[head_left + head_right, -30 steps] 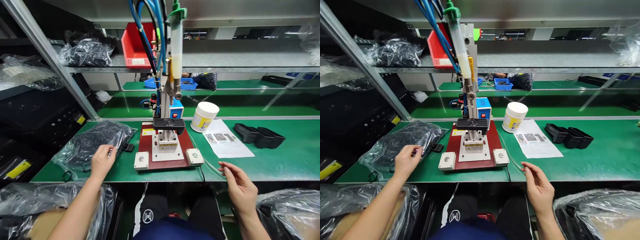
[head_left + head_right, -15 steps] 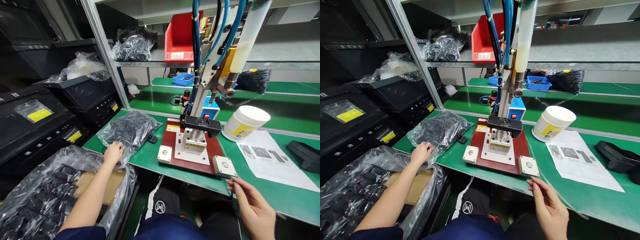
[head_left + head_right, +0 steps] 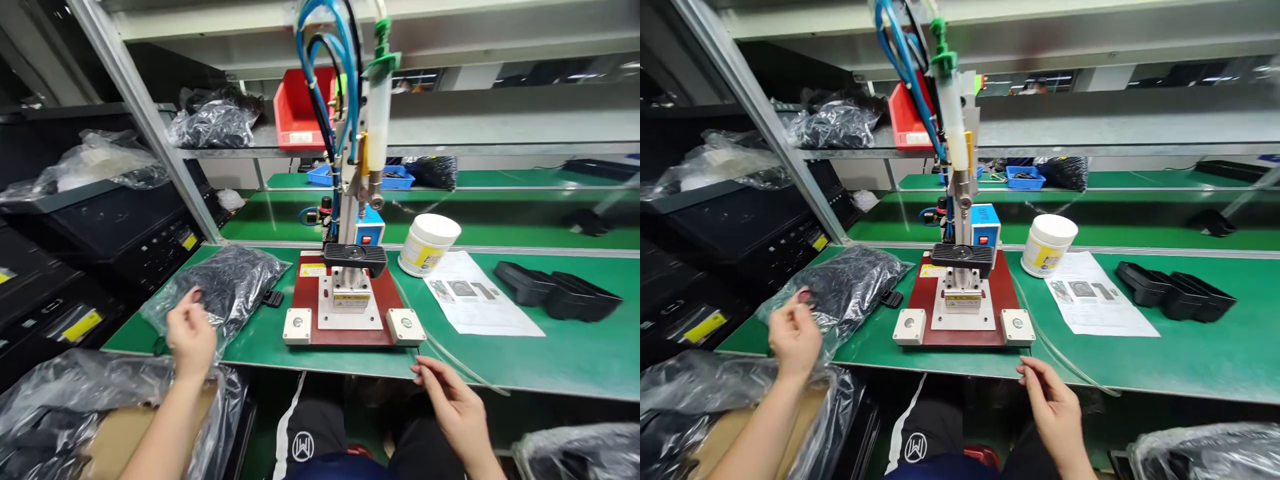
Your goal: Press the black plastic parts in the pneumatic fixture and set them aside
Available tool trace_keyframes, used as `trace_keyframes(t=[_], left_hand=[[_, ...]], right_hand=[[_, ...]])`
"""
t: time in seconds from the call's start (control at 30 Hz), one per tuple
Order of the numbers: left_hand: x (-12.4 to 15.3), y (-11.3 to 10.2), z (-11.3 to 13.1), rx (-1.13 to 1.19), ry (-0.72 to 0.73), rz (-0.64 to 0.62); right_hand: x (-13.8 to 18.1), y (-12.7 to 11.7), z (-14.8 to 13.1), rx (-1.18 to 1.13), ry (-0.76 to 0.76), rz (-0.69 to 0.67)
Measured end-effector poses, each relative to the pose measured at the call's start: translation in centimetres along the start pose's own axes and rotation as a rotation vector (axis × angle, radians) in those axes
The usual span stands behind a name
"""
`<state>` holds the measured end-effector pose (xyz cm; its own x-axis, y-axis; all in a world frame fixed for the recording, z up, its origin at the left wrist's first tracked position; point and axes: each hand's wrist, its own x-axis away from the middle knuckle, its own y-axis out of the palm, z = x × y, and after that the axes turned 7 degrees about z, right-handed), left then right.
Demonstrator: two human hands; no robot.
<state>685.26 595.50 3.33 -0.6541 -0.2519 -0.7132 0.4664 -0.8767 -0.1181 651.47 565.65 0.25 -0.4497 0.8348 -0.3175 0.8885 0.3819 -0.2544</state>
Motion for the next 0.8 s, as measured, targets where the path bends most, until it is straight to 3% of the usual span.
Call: trace_keyframes(t=[0.07,0.17,0.3,0.43,0.6,0.8], left_hand=[[0.1,3.4,5.5,0.107,0.21,-0.169],[0.4,8.4,12.6,0.301,0.454,-0.314],[0.2,13.2,18.3,0.359,0.791,-0.603],[-0.5,14.6,20.5,0.335,0.871,-0.818],[-1.0,14.4,21.1,0.282,0.703,-0.94],[-0.1,14.7,19.9,0.076,1.047,-0.871]], right_hand=[[0.2,0.6,-0.6,-0.024,-0.015,-0.034],[0.9,0.3,-0.8,-0.025,-0.026,-0.035],[2.4,-1.6,0.3,-0.004,0.0,0.003],[3.4,-3.5,1.9,0.004,0.059,0.078],[3.3,-3.6,2.3,-0.013,0.095,0.063],[2.8,-2.5,1.1,-0.041,0.073,0.007]])
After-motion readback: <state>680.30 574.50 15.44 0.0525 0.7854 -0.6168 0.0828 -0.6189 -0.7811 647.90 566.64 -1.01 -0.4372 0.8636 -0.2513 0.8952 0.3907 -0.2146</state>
